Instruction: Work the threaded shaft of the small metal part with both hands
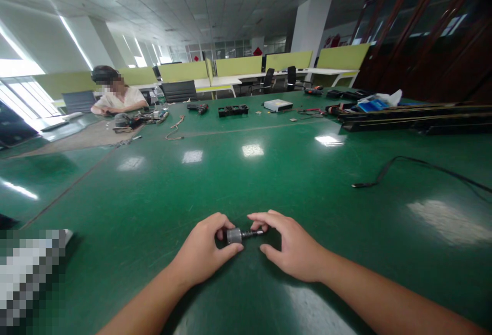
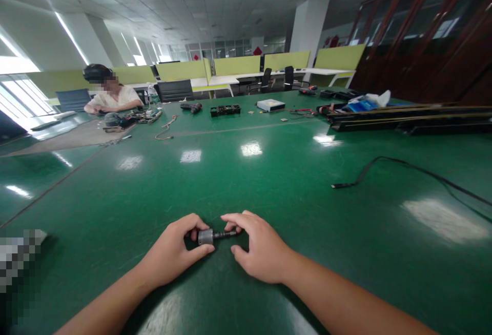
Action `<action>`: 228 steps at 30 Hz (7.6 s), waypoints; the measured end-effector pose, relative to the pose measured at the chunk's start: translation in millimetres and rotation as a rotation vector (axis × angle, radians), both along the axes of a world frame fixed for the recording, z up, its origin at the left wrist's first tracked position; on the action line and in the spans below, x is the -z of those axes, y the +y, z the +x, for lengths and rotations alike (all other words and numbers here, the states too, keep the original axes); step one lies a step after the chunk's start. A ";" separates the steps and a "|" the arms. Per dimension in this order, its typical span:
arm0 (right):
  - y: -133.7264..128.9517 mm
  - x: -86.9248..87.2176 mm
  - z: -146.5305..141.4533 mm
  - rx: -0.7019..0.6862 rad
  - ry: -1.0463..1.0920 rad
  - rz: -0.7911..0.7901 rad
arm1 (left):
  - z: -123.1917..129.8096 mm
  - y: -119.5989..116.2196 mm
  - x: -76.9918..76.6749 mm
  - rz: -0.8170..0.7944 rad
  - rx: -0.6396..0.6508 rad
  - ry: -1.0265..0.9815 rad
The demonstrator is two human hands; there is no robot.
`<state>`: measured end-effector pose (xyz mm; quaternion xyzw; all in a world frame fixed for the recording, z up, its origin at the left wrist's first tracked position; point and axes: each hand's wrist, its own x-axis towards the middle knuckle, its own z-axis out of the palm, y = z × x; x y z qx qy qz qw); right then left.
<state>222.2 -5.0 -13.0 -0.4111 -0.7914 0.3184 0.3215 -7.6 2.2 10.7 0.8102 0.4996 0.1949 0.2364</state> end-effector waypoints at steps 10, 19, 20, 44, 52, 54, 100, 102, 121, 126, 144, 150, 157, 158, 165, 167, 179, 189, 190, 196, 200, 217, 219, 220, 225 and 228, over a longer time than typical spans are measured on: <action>2.0 -5.6 -2.7 0.006 -0.044 0.016 | -0.3 -0.3 2.3 0.011 0.023 -0.010; 1.8 -5.1 -3.0 0.003 -0.075 0.026 | 2.1 -2.5 0.7 0.012 0.030 -0.004; 1.9 -4.8 -2.9 0.001 -0.077 0.028 | 2.3 -2.8 0.0 0.017 0.035 0.000; 2.2 -4.6 -2.8 -0.004 -0.139 0.022 | -2.1 0.3 1.1 -0.002 0.100 -0.065; 3.1 -2.4 -2.2 -0.036 -0.115 0.040 | 0.1 -1.6 2.8 0.005 0.068 -0.049; 3.9 -1.3 -2.0 -0.036 -0.101 0.035 | 0.7 -1.9 2.9 0.007 0.055 -0.039; 2.9 -7.6 4.8 0.140 -0.208 0.038 | 1.4 -1.7 -1.5 -0.002 0.050 -0.039; 4.2 -7.7 7.0 0.164 -0.217 0.040 | 0.4 -1.2 -1.2 -0.004 0.043 -0.042; 5.1 -4.9 5.1 0.188 -0.202 0.044 | 0.5 -0.1 -1.2 -0.004 0.025 -0.060; 1.5 -5.6 2.8 -0.002 -0.055 0.013 | 0.4 0.7 0.2 0.002 0.032 -0.069; 3.6 -2.3 -0.5 0.030 -0.061 0.018 | 1.1 -0.8 -0.8 0.004 0.012 -0.049; 3.1 -2.8 -1.0 0.027 -0.070 0.022 | 1.2 0.0 -0.4 -0.004 0.013 -0.047; 2.6 -3.3 -2.1 0.031 -0.073 0.012 | 0.8 0.0 0.9 -0.008 0.007 -0.050; 2.7 -3.0 -2.1 0.030 -0.073 0.011 | 0.6 0.3 1.5 -0.007 0.007 -0.049; 3.3 -1.5 -2.1 0.049 -0.051 0.002 | -1.8 3.4 5.8 0.013 -0.001 -0.093; 3.4 -0.8 -1.9 0.051 -0.041 0.010 | -2.1 3.7 6.6 0.017 -0.004 -0.097; 14.1 2.8 -6.0 0.125 -0.057 -0.080 | -1.0 4.5 9.5 0.030 -0.039 -0.074; 47.6 -7.1 -17.8 0.124 -0.232 -0.056 | -1.9 5.0 8.6 0.035 -0.045 -0.065; 48.8 -7.6 -19.2 0.096 -0.238 -0.045 | -1.8 4.7 8.4 0.036 -0.046 -0.064; 41.9 -4.7 -21.5 0.008 -0.208 0.020 | -1.2 3.1 8.6 0.010 -0.039 -0.077; 40.9 -1.1 -20.2 -0.019 -0.182 0.037 | -0.7 2.8 7.9 -0.008 -0.046 -0.084; 44.9 1.5 -19.3 -0.045 -0.113 0.100 | 0.6 0.6 9.9 -0.007 -0.074 -0.079; 45.1 0.7 -18.7 -0.048 -0.117 0.109 | 0.2 0.5 10.6 0.004 -0.073 -0.073; 45.2 0.2 -18.3 -0.052 -0.119 0.112 | -0.1 0.5 11.1 0.010 -0.072 -0.069; 45.5 -2.9 -15.3 -0.076 -0.124 0.116 | -1.9 0.4 11.4 0.049 -0.064 -0.033; 46.6 -4.5 -13.4 -0.080 -0.137 0.118 | -3.5 0.6 7.7 0.072 -0.053 0.005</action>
